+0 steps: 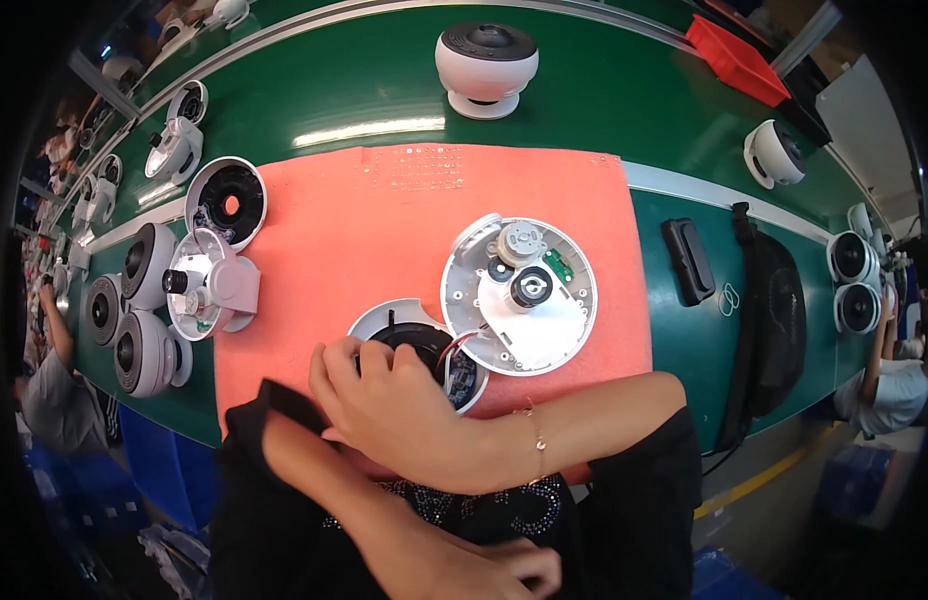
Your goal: Assembling electronic security camera units on a factory production line.
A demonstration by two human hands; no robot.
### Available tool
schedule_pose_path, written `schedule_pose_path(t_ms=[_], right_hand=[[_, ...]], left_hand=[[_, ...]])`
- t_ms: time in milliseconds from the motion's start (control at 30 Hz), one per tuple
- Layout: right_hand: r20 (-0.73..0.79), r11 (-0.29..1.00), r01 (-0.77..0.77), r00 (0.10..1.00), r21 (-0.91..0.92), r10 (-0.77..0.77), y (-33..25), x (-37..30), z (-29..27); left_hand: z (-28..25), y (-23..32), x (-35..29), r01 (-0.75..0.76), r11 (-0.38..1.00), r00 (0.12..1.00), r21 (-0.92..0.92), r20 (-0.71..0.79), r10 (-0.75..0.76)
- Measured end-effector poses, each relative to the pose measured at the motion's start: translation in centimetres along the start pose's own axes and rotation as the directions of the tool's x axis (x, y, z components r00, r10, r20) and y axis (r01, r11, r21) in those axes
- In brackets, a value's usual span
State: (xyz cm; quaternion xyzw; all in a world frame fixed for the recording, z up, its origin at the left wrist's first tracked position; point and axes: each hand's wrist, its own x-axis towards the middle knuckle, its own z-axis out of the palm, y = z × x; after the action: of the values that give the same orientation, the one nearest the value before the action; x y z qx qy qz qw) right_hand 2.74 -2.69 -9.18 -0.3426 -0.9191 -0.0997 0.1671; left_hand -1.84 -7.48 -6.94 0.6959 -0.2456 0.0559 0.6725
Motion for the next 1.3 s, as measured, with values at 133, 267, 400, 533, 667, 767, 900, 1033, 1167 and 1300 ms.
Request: schedule_pose_path(t_ms=[133,267,400,533,667,767,900,1033,1167,1300], right_hand=[[0.04,0.989,-0.018,0.999,-0.147,0.024,-1.1,-1.1,0.8],[0.085,0.985,0.072,0.993,0.16,-0.086,0.2,-2.5,-1.6],[-0.078,0.959,0.049,0.997,0.278,-0.028,1.9,-4.0,-6.5],[0.083,0.94,-0.166,0.985,0.298,0.148,5.6,-5.7,-10.9],[0.182,0.765,-0.352,0.936,0.54,0.302,9.8,-9.6,-12.7],[0.308,0.25,-0.544,0.732,0.801,0.607,10.4,-12.5,-11.1],[0.649,-0.3,-0.588,0.572,0.751,0.502,10.3,-13.8,-7.6],[0.57,-0.343,-0.454,0.645,0.822,0.509,8.0,-12.7,-6.6],[0.458,-0.026,-0.489,0.794,0.872,0.4,8.3,-11.6,-6.3],[0.52,-0.15,-0.503,0.769,0.851,0.372,8.8,-11.5,-5.6]], left_hand=[[-1.9,3.1,-4.4,-0.005,0.992,0.893,0.126,-0.446,0.061],[-4.3,7.2,-10.8,0.368,0.91,0.683,-0.189,-0.61,-0.403],[-9.1,4.6,-10.1,0.616,0.786,0.069,-0.055,-0.99,-0.124],[-10.3,-1.3,-10.6,0.56,0.825,0.176,-0.069,-0.964,-0.201],[-9.6,-4.0,-7.3,0.463,0.884,0.326,0.056,-0.939,-0.111],[-9.7,-2.9,-8.2,0.412,0.909,0.38,-0.056,-0.897,-0.227],[-8.2,-1.0,-9.8,0.494,0.849,0.495,-0.187,-0.742,-0.451],[-5.5,1.4,-9.0,0.539,0.786,0.213,-0.304,-0.853,-0.476],[-4.3,2.5,-8.8,0.66,0.749,0.307,0.058,-0.931,-0.199],[-3.9,3.1,-7.3,0.846,0.433,0.383,0.311,-0.919,-0.089]])
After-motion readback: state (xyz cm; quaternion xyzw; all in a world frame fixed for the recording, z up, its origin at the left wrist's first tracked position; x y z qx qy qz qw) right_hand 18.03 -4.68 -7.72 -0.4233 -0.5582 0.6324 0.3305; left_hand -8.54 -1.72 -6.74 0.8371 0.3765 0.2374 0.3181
